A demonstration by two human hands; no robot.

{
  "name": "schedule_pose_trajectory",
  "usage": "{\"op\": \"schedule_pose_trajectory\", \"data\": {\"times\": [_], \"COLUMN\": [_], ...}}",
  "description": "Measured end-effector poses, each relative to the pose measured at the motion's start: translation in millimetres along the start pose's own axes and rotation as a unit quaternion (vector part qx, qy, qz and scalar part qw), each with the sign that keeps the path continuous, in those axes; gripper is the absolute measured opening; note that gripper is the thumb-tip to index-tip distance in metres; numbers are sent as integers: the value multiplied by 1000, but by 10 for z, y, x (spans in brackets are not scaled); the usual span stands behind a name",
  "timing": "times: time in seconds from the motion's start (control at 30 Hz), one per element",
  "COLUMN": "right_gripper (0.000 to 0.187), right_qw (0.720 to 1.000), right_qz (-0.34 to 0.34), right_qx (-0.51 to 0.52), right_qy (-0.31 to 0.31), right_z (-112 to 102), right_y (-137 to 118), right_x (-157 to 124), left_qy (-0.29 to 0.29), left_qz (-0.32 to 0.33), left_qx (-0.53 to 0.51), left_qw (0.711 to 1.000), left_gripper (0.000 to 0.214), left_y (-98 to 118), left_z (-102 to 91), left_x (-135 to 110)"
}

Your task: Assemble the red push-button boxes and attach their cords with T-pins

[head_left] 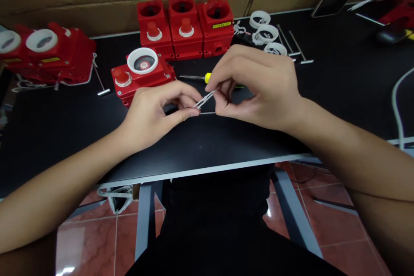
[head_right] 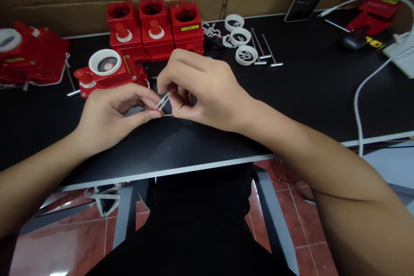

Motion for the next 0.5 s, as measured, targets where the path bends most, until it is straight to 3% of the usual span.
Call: {"op": "schedule_pose_trajectory", "data": {"times": [0.13,0.37,0.5], "right_gripper": [26,17,27], "right_qw": [1000,997,992], "right_qz": [2,-59,37], "right_qx": [-19,12,107], "right_qy": [-5,-45,-60], "right_z": [15,51,29], "right_y": [10,137,101], "right_x": [-22,-38,-14], "left_qy": [-24,-36,-42], "left_qz": [36,71,70], "left_qx": [89,140,136], "left_qw": [995,987,987], "left_gripper": [16,20,19], "left_y": [-4,24,36], "left_z": [-33,-13,-15], "left_x": [5,7,18]}}
Point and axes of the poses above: each hand's wrist, its own x-axis towards the middle knuckle, its own z-axis out of the palm, y = z × x, the point moved 1 cm from there along x, towards the middle knuckle, and after that the axes turned 2 degrees about -y, right-handed, at the moved point
